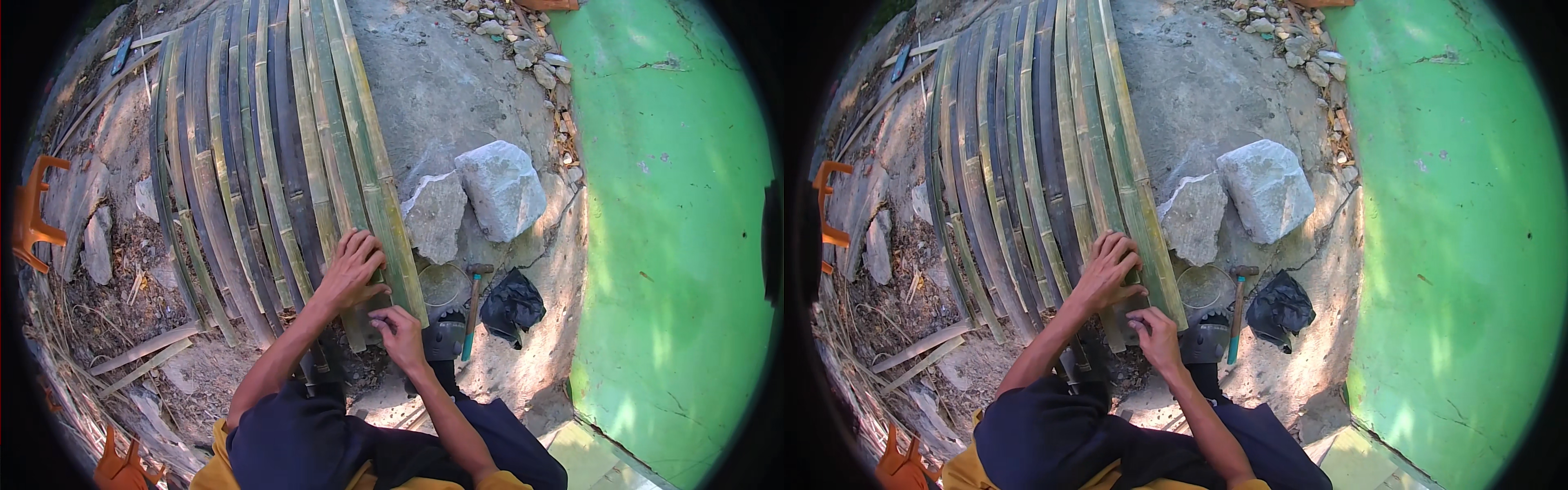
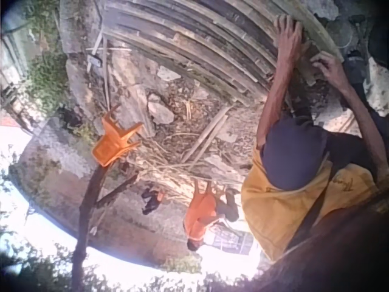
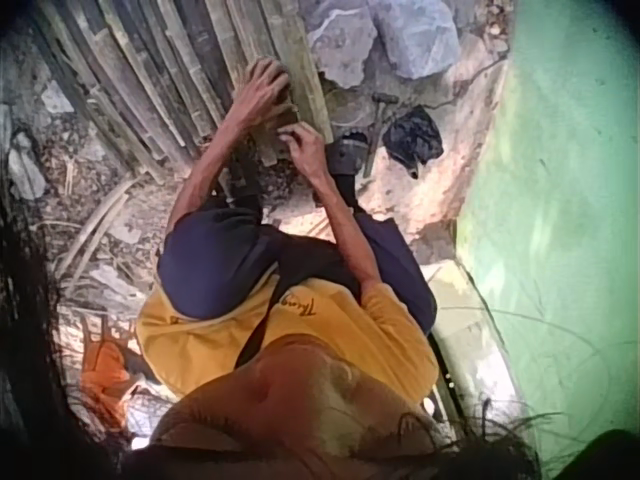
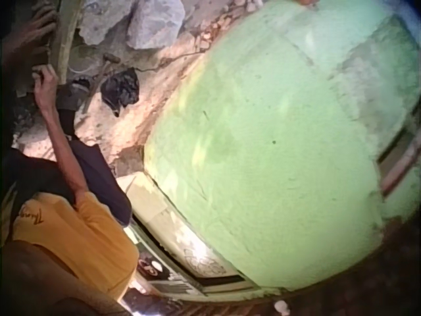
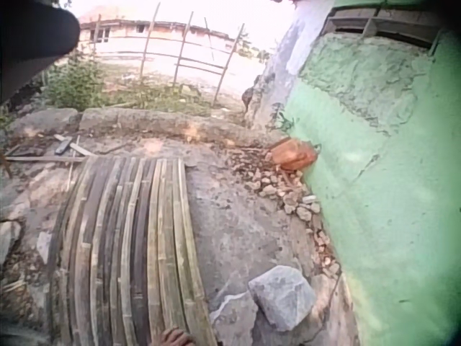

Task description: The person aligns bamboo slats on the ground, hammers nails through them into a bamboo crossbar using a hammer, and lifts the assembled bamboo structure.

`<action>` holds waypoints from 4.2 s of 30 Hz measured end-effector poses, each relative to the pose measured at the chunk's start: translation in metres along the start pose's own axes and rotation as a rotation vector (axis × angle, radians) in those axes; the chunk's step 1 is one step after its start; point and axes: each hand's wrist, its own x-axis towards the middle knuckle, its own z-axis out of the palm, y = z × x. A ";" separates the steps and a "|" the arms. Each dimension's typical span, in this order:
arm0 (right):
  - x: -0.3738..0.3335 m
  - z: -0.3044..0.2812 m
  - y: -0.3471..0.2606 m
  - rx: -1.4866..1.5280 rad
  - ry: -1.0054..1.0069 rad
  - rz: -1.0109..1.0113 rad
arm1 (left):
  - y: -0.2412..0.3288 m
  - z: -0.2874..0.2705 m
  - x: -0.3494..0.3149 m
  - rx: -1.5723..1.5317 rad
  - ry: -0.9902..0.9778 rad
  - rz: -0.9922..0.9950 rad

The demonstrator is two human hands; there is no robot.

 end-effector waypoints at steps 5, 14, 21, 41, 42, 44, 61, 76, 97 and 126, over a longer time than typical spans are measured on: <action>0.003 -0.002 0.003 0.082 -0.061 0.083 | -0.004 0.006 0.005 -0.042 0.024 0.097; 0.082 -0.046 -0.025 0.229 0.310 0.030 | -0.007 -0.001 0.005 -0.043 0.065 0.079; 0.109 -0.015 -0.018 0.300 0.408 -0.162 | -0.014 -0.001 0.006 -0.222 0.095 0.014; 0.106 -0.003 -0.001 0.070 0.448 -0.281 | -0.017 0.000 0.005 -0.172 0.093 0.067; 0.106 -0.002 -0.001 0.048 0.461 -0.295 | -0.017 -0.001 0.005 -0.172 0.092 0.066; 0.105 0.000 -0.004 0.025 0.475 -0.308 | -0.017 -0.002 0.005 -0.202 0.099 0.064; 0.109 -0.002 -0.001 -0.013 0.493 -0.397 | -0.018 0.009 0.011 -0.266 0.255 0.019; 0.110 -0.006 -0.007 -0.023 0.459 -0.425 | -0.028 0.027 0.019 -0.220 0.423 0.011; 0.066 -0.114 0.043 -0.270 0.793 0.034 | -0.021 0.022 0.021 -0.232 0.441 0.003; 0.046 -0.050 -0.043 -0.336 0.149 -0.160 | -0.023 0.022 0.023 -0.268 0.437 0.044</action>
